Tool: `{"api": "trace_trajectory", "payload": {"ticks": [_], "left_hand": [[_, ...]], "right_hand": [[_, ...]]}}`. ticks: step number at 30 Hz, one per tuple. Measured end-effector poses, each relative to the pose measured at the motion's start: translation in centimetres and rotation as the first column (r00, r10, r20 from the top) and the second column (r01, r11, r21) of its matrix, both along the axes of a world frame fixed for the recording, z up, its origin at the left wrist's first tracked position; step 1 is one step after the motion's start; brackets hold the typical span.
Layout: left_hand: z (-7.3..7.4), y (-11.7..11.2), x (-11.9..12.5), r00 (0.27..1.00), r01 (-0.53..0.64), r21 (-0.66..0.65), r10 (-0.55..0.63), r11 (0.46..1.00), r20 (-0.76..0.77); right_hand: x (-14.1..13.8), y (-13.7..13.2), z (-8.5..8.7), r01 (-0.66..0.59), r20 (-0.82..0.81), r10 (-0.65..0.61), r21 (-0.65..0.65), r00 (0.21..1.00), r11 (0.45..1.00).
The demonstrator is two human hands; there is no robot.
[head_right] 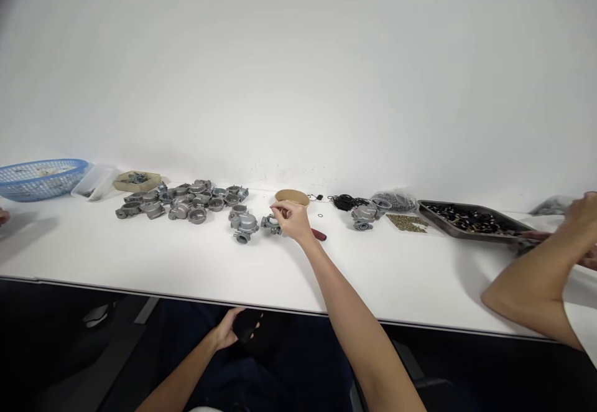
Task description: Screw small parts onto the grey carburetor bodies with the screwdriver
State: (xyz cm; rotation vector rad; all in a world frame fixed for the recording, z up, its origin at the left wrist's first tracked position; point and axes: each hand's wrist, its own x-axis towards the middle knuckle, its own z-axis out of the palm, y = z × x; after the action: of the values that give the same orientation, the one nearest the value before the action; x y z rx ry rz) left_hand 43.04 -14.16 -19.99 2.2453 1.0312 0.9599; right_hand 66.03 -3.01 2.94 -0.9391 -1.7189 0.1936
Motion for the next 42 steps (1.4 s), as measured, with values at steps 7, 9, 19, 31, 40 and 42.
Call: {"api": "trace_trajectory", "payload": {"ticks": [7,9,19,31,40,42], "left_hand": [[5.3,-1.3,1.0,0.997,0.028,-0.002,-0.028,1.0,-0.072],[5.4,-1.3,1.1,0.996,0.007,0.018,-0.005,1.0,-0.085],[1.2,-0.3,0.8,0.995,0.063,-0.064,-0.068,0.996,-0.075],[-6.3,1.7,-0.2,0.985,0.171,-0.457,-0.166,0.873,0.051],[-10.8,1.9,1.1,0.739,0.249,-0.353,-0.412,0.902,-0.533],[-10.8,1.9,1.0,0.75,0.243,-0.342,-0.399,0.908,-0.527]], "right_hand": [[0.1,0.2,-0.4,0.016,0.009,-0.016,0.0,1.0,1.0],[0.1,0.2,-0.4,0.023,0.011,-0.023,-0.007,1.0,1.0],[0.1,0.1,-0.4,0.008,0.02,-0.008,-0.012,1.0,1.0],[0.0,0.2,-0.4,0.015,-0.016,-0.016,-0.039,1.0,0.999],[-0.1,0.0,-0.4,0.021,0.008,-0.021,-0.024,1.0,0.999],[-0.1,0.0,-0.4,0.015,0.002,-0.015,-0.032,1.0,0.999]]}}
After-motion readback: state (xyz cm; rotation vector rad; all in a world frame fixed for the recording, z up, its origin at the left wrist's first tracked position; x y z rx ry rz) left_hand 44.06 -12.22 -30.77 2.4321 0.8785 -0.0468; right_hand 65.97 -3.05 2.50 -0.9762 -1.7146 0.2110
